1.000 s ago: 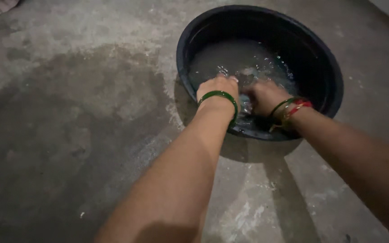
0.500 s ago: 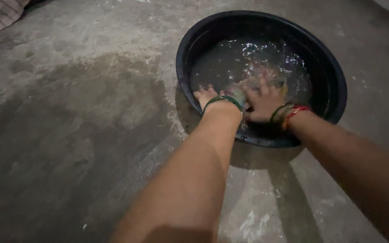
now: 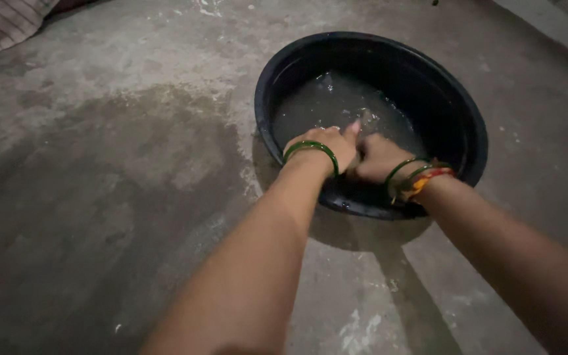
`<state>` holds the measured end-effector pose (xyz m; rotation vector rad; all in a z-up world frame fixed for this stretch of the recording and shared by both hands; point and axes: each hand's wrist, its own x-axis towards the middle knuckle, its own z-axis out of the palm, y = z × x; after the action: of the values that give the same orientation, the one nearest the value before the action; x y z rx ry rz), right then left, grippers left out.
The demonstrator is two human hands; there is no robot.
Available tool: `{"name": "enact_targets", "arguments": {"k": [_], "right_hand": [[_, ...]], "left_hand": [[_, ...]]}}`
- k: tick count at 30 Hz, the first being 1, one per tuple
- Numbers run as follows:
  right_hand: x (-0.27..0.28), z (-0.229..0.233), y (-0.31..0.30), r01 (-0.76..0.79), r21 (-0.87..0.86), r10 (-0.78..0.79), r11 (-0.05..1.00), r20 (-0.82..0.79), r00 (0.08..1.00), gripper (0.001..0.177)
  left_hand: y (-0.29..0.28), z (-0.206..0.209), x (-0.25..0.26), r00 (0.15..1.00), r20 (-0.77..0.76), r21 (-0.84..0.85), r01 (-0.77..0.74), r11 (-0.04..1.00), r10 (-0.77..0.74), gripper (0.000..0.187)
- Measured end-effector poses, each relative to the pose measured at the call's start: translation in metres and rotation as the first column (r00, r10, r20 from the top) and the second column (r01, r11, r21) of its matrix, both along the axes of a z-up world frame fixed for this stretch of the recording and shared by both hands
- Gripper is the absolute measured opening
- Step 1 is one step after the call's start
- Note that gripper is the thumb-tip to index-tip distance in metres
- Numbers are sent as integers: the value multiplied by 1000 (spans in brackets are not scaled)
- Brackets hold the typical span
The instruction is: The person scrubs a concrete floor with a colorful cloth, repeatedly dipping it into a black basin of water to rinse it. They wipe the floor in circular motions, focusing on a specific area with scattered white debris.
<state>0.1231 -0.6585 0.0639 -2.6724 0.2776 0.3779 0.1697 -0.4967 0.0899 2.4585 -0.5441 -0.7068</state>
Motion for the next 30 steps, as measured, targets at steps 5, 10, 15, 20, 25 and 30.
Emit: {"name": "enact_targets", "arguments": {"k": [5, 10, 15, 20, 25, 30], "right_hand": [[0, 79, 14, 42, 498, -144, 866, 169, 975, 35], [-16, 147, 34, -36, 806, -292, 591, 256, 922, 32], [-26, 167, 49, 103, 934, -616, 342, 141, 775, 44], [-18, 135, 31, -8, 990, -717, 141, 108, 688, 49], [-14, 84, 7, -94, 979, -747, 184, 201, 634, 47], [0, 67, 5, 57, 968, -792, 246, 167, 588, 56]], "left_hand": [[-20, -11, 32, 825, -497, -476, -519, 709, 270, 91], [-25, -26, 25, 592, -785, -613, -697, 372, -185, 87], [-38, -6, 9, 473, -831, -531, -832, 160, -293, 78], [-60, 10, -2, 548, -757, -576, -817, -32, -355, 74], [-79, 42, -11, 470, -865, -455, -883, -119, -179, 68], [-88, 49, -28, 574, -586, -675, -736, 48, 572, 63]]}}
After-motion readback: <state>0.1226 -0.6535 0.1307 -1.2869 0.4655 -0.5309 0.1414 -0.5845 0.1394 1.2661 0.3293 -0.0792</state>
